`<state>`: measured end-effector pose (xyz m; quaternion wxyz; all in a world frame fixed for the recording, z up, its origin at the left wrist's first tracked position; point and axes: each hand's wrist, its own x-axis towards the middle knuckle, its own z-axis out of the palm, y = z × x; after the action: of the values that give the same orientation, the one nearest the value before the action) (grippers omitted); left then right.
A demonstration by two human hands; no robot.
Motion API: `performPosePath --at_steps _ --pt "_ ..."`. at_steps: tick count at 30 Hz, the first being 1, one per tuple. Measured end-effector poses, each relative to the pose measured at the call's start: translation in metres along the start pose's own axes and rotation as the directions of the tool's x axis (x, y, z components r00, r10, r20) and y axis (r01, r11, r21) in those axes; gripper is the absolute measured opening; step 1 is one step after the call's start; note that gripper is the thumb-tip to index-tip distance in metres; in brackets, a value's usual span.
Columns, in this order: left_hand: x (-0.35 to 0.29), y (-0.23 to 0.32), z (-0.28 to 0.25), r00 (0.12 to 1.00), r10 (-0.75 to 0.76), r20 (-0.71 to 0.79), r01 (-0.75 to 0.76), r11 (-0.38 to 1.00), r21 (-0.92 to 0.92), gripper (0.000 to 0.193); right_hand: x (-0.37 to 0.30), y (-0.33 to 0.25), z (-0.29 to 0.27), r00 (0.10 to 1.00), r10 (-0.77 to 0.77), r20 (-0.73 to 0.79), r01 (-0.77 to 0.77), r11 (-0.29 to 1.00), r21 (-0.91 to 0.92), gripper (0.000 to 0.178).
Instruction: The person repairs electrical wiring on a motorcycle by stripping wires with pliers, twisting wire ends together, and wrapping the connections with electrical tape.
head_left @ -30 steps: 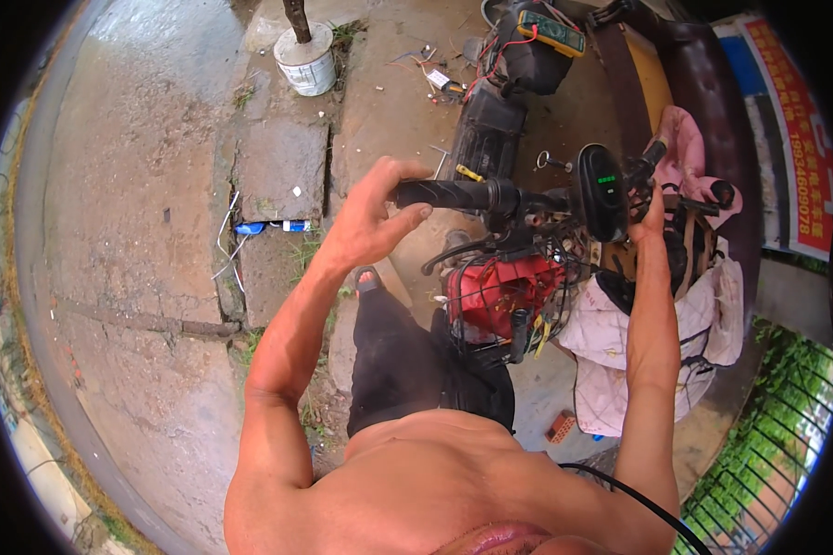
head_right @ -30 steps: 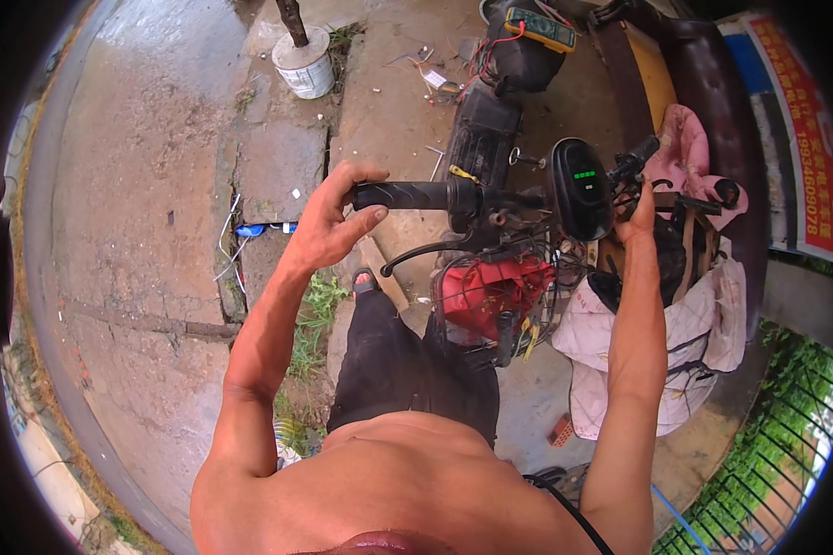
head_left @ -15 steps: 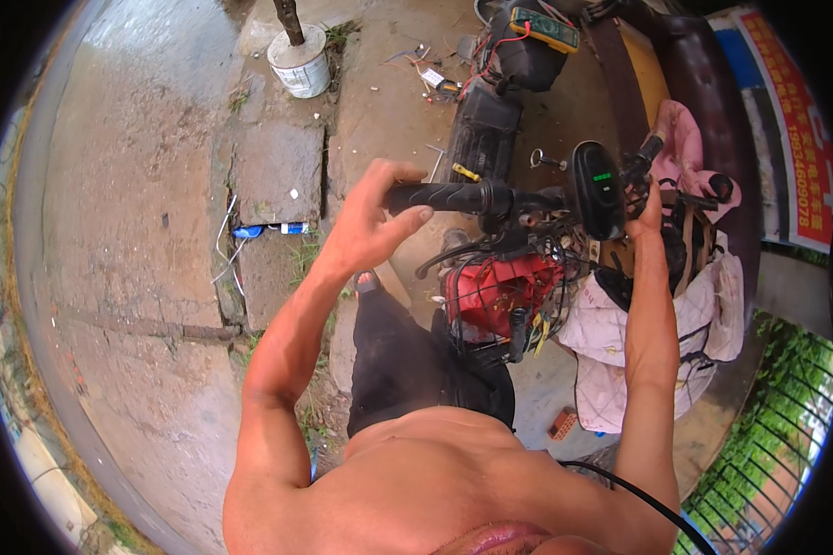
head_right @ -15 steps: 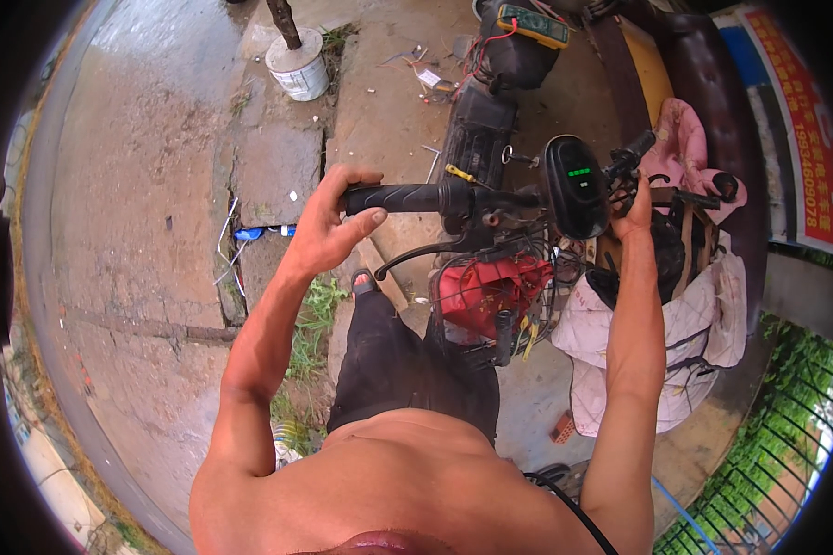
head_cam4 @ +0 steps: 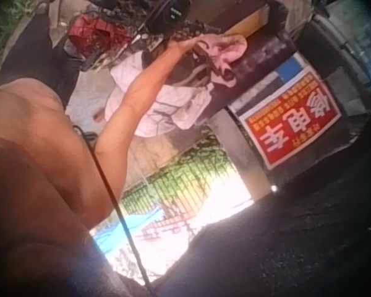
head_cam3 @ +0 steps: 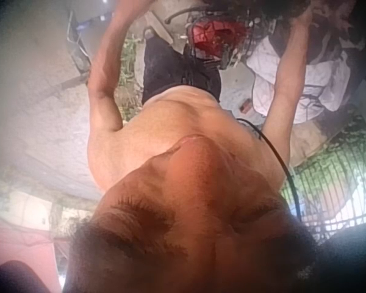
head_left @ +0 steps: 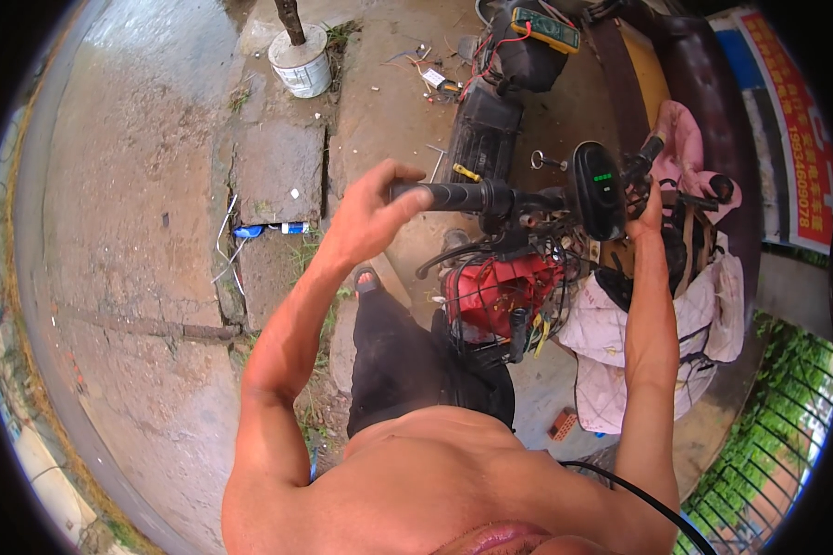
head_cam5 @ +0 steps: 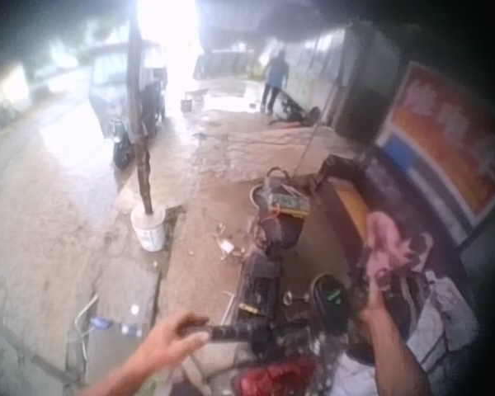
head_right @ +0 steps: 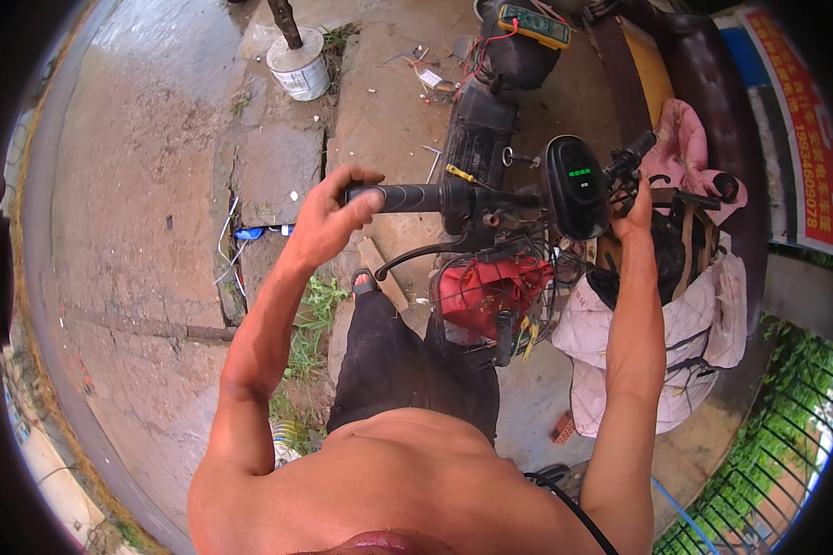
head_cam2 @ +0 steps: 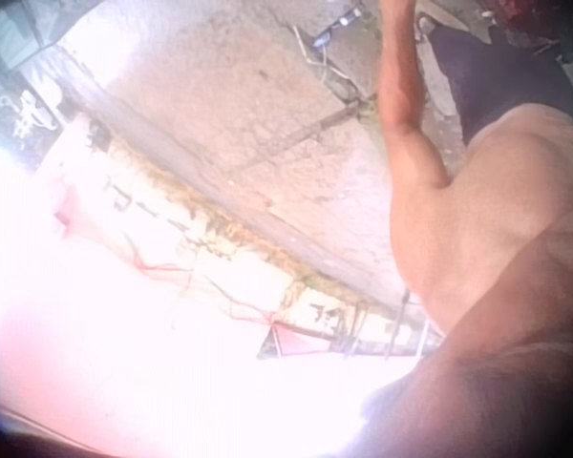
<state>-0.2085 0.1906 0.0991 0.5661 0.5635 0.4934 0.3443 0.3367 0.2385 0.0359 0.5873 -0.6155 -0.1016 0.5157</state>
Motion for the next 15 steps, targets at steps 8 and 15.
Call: performPosePath --at_steps 8,15 --pt "0.002 -0.009 -0.001 0.999 0.005 -0.035 -0.005 1.0 0.006 0.03 -0.005 0.002 0.007 1.0 -0.003 0.024 0.002 1.0 0.013 0.026" --pt "0.006 -0.002 0.001 0.977 -0.214 -0.014 0.212 0.974 -0.081 0.042 0.003 0.002 0.0 1.0 0.001 0.003 -0.001 1.0 0.031 0.026"
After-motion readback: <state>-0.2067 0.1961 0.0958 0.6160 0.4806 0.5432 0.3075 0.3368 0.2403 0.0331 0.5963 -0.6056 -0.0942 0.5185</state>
